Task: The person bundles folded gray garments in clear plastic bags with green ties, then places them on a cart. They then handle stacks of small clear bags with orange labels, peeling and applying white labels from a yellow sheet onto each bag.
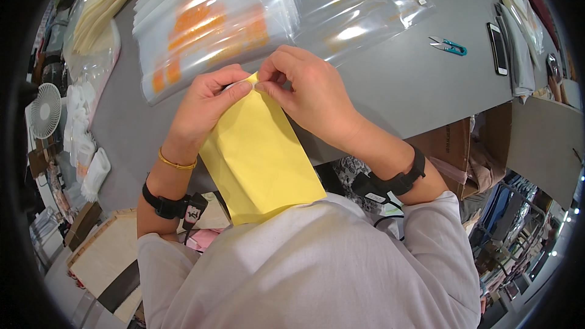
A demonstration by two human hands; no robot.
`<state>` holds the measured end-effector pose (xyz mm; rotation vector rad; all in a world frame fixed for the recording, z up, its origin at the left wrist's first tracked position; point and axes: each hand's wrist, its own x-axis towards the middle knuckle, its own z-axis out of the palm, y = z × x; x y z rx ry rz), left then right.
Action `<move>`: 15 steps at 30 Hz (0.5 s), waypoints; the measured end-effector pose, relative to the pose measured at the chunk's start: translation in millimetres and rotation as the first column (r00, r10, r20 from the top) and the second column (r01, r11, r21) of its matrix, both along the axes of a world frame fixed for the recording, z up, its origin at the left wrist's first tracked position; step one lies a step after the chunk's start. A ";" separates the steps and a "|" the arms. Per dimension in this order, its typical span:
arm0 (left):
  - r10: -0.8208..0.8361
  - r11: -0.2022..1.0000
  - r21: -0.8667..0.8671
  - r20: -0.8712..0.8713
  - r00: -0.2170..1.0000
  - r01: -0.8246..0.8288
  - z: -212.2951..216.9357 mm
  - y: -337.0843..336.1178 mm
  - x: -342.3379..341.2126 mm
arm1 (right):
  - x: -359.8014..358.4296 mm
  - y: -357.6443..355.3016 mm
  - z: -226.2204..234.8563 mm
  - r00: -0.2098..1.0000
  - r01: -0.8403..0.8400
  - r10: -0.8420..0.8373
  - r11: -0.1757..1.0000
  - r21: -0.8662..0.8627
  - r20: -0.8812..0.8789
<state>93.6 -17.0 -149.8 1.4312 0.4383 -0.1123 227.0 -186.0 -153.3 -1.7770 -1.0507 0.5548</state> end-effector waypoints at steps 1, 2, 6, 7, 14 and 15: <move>0.010 1.000 0.003 -0.021 1.000 -0.010 0.1 -0.2 -0.5 | -0.9 -0.4 -0.2 1.000 -0.002 0.002 1.000 0.000 -0.010; 0.005 1.000 -0.005 -0.001 1.000 -0.005 0.3 -0.4 -0.9 | -1.2 -0.6 -0.6 1.000 -0.004 0.004 1.000 0.000 -0.020; 0.017 0.999 -0.035 -0.018 1.000 -0.018 0.7 -0.4 -2.3 | -0.6 0.5 -3.7 1.000 0.018 -0.018 1.000 -0.006 -0.008; 0.028 0.999 -0.042 -0.029 0.999 -0.029 0.4 -0.6 -2.5 | -0.2 0.9 -4.3 1.000 0.011 -0.011 1.000 0.022 0.019; 0.061 0.998 0.010 -0.112 0.992 -0.060 2.0 -4.8 0.8 | -1.0 -7.0 -8.5 0.927 -0.085 0.055 0.994 0.066 0.370; 0.048 0.988 0.150 -0.092 0.995 -0.034 4.1 -4.7 1.8 | 3.5 -7.5 -11.2 0.954 -0.040 0.012 0.995 0.087 0.301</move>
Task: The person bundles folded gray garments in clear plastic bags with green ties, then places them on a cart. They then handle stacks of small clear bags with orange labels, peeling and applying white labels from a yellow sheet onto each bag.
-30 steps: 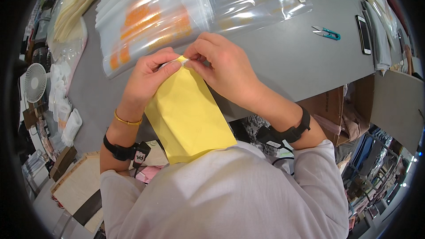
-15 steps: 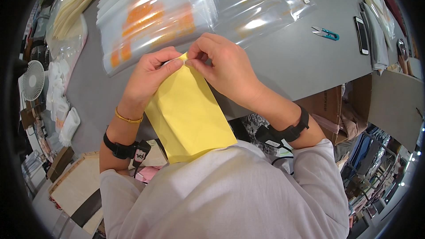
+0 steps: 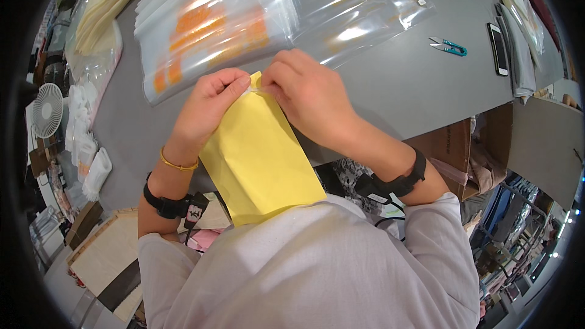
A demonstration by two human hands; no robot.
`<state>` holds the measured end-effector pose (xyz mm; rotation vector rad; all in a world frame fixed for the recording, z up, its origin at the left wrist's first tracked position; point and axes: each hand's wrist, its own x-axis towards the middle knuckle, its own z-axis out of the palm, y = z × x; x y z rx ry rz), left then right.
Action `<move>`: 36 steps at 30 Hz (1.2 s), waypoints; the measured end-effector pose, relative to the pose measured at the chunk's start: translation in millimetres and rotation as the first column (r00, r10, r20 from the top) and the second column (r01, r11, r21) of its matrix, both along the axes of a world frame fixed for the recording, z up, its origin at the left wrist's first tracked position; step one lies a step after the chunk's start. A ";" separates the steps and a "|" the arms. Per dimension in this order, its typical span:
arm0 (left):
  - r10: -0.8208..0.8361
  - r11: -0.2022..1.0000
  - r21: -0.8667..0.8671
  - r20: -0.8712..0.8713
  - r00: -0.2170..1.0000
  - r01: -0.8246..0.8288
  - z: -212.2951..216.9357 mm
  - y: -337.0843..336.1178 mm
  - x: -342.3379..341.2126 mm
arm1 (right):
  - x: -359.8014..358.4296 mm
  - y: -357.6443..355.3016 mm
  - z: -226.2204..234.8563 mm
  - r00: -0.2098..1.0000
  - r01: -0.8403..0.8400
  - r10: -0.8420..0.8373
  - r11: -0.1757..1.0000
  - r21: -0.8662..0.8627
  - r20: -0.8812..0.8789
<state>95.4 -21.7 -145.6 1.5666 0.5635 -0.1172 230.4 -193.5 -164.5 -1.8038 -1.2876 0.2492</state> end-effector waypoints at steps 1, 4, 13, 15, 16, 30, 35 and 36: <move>-0.014 0.990 0.139 -0.036 0.999 0.019 1.6 0.4 2.0 | 7.0 -0.6 -3.2 0.998 0.012 -0.011 1.000 0.006 -0.068; -0.395 0.363 0.931 0.118 0.911 0.037 6.0 2.4 6.7 | 43.5 7.1 -17.7 0.964 0.098 -0.082 0.994 0.051 -0.253; -0.565 0.353 0.932 0.146 0.812 0.078 -27.7 5.0 18.3 | 95.8 16.2 -20.3 0.990 0.105 -0.093 0.988 -0.115 0.110; -0.561 0.368 0.925 0.142 0.816 0.092 -30.8 6.0 15.5 | 78.0 28.0 -19.8 0.991 0.026 -0.009 0.991 -0.131 0.131; -0.559 0.377 0.921 0.142 0.817 0.098 -31.6 6.0 14.3 | 69.9 33.9 -20.6 0.994 0.014 0.005 0.985 -0.174 0.109; -0.536 0.413 0.908 0.186 0.823 0.065 -31.6 8.3 16.2 | 54.0 45.1 -24.4 0.991 0.093 -0.069 0.969 -0.229 0.114; -0.555 0.384 0.923 0.219 0.802 0.014 -36.0 9.1 18.1 | 56.0 43.3 -20.1 0.909 0.287 -0.176 0.922 -0.260 0.378; -0.552 0.386 0.922 0.223 0.803 0.009 -36.9 9.3 18.1 | 58.8 44.9 -20.4 0.900 0.353 -0.237 0.888 -0.294 0.366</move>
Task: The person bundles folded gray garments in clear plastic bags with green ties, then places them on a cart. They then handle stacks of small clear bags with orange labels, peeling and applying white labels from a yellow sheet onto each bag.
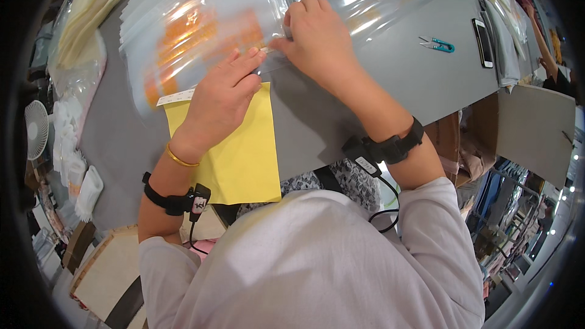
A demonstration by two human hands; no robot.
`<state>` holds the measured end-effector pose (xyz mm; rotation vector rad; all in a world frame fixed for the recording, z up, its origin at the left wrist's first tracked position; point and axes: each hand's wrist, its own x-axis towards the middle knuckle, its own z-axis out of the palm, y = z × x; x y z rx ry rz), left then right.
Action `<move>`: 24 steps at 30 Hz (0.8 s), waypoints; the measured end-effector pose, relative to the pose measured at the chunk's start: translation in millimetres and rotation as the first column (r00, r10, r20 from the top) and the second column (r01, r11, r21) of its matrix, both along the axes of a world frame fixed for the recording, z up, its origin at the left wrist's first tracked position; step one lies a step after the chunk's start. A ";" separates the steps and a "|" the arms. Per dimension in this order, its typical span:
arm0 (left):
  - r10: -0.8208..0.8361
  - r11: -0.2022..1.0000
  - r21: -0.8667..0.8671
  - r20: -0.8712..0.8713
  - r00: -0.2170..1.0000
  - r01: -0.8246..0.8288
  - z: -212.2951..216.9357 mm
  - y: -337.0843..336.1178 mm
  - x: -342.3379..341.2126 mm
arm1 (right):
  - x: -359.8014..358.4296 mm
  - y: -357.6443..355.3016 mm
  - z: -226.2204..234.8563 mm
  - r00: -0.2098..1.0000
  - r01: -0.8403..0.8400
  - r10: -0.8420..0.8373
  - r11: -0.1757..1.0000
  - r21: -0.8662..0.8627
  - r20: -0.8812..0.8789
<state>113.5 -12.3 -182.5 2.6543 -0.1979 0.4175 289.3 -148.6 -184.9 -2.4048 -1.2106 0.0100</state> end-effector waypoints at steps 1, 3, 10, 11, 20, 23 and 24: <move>0.002 1.000 -0.006 0.005 1.000 -0.002 -0.7 0.1 -0.3 | 3.2 2.4 -1.0 0.998 -0.011 0.007 0.998 0.065 0.062; 0.000 1.000 -0.024 0.006 1.000 0.001 -1.3 1.2 -1.1 | 11.9 13.3 -4.3 0.988 -0.002 -0.023 0.988 0.158 0.152; 0.012 1.000 -0.006 0.031 0.999 -0.012 3.0 3.7 -14.8 | 16.5 27.2 -5.8 0.999 0.024 -0.019 0.981 0.195 -0.029; 0.007 1.000 0.003 0.037 0.999 -0.007 3.9 3.3 -16.9 | 14.2 24.5 -6.1 0.997 -0.035 0.020 0.975 0.221 0.072; 0.218 0.944 -0.189 -0.259 0.941 -0.270 30.5 5.4 -21.4 | 116.4 -29.2 -3.1 0.925 0.277 -0.305 0.950 0.147 0.226; 0.242 0.836 -0.330 -0.496 0.834 -0.438 38.3 6.0 -14.4 | 116.2 -37.3 19.6 0.869 0.273 -0.298 0.955 0.120 0.395; 0.225 0.794 -0.361 -0.574 0.787 -0.490 39.5 5.1 -12.0 | 100.3 -37.1 26.1 0.879 0.181 -0.240 0.968 0.176 0.413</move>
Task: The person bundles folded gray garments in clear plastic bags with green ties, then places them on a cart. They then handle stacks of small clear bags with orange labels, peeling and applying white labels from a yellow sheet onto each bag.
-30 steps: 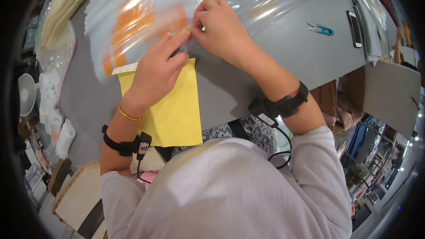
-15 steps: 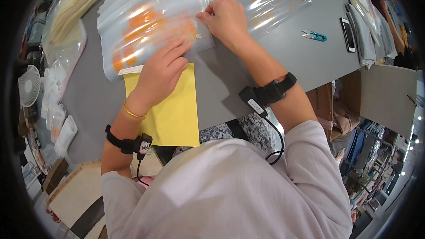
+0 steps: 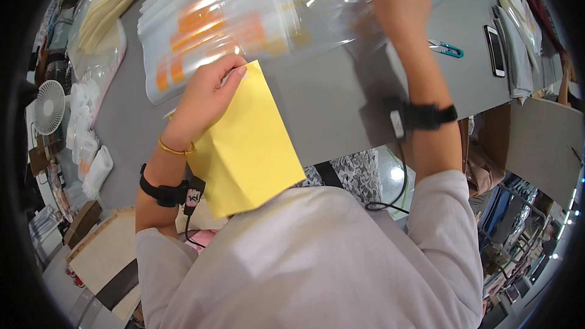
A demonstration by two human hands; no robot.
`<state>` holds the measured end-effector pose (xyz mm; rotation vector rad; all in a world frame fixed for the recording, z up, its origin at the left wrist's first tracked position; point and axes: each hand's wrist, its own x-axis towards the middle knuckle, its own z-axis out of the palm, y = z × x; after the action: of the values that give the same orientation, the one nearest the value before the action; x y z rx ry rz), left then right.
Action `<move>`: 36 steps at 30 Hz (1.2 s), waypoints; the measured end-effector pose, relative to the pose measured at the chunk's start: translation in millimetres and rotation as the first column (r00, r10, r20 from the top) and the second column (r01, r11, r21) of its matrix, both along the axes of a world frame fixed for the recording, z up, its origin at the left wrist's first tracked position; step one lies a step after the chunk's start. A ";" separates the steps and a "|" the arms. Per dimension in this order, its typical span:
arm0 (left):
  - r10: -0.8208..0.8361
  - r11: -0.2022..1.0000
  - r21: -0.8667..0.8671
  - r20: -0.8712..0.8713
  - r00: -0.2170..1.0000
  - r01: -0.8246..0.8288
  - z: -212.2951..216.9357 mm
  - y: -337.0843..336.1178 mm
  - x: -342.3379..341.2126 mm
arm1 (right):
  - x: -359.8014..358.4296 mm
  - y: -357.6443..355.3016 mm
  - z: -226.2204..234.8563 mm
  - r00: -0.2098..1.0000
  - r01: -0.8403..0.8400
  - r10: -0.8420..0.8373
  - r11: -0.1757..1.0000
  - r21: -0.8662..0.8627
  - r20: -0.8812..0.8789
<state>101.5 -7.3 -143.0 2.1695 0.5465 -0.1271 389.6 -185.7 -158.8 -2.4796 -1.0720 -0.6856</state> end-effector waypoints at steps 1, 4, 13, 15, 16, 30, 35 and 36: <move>0.026 0.997 -0.078 -0.025 0.999 -0.028 0.7 -0.7 2.5 | -21.3 1.6 5.9 0.999 -0.037 0.037 0.999 0.014 -0.022; -0.036 0.983 -0.180 0.058 0.998 0.046 -0.2 -3.4 8.6 | -112.5 -2.7 -2.5 0.697 -0.363 0.515 0.854 0.374 -0.500; 0.034 0.820 -0.572 0.034 0.999 -0.008 -3.0 -3.9 -3.0 | -162.7 -2.6 -10.8 0.818 -0.569 0.575 0.810 0.141 -0.005; 0.055 0.797 -0.602 -0.010 0.998 -0.050 -4.0 -3.5 -6.7 | -166.2 -2.4 -8.4 0.816 -0.573 0.578 0.808 0.138 0.004; 0.064 0.780 -0.622 -0.033 0.997 -0.071 -4.4 -3.0 -8.2 | -167.6 -2.7 -9.0 0.814 -0.577 0.581 0.806 0.135 0.012; -0.102 0.926 -0.364 0.003 0.995 0.096 11.5 15.6 -33.2 | -66.1 9.0 1.8 0.839 -0.079 0.324 0.867 0.493 -0.436; -0.404 0.815 0.535 0.247 0.881 0.224 -0.5 12.0 -22.5 | 26.4 -16.7 -70.0 0.967 -0.254 0.253 0.963 -0.084 -0.019; -0.455 0.778 0.575 0.241 0.857 0.252 -5.1 11.4 -16.6 | 44.5 -19.6 -73.6 0.981 -0.137 0.115 0.980 -0.144 -0.155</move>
<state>84.9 4.1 -148.1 2.7337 -0.0871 0.2581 434.0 -205.3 -232.4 -2.5167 -1.2554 -0.3901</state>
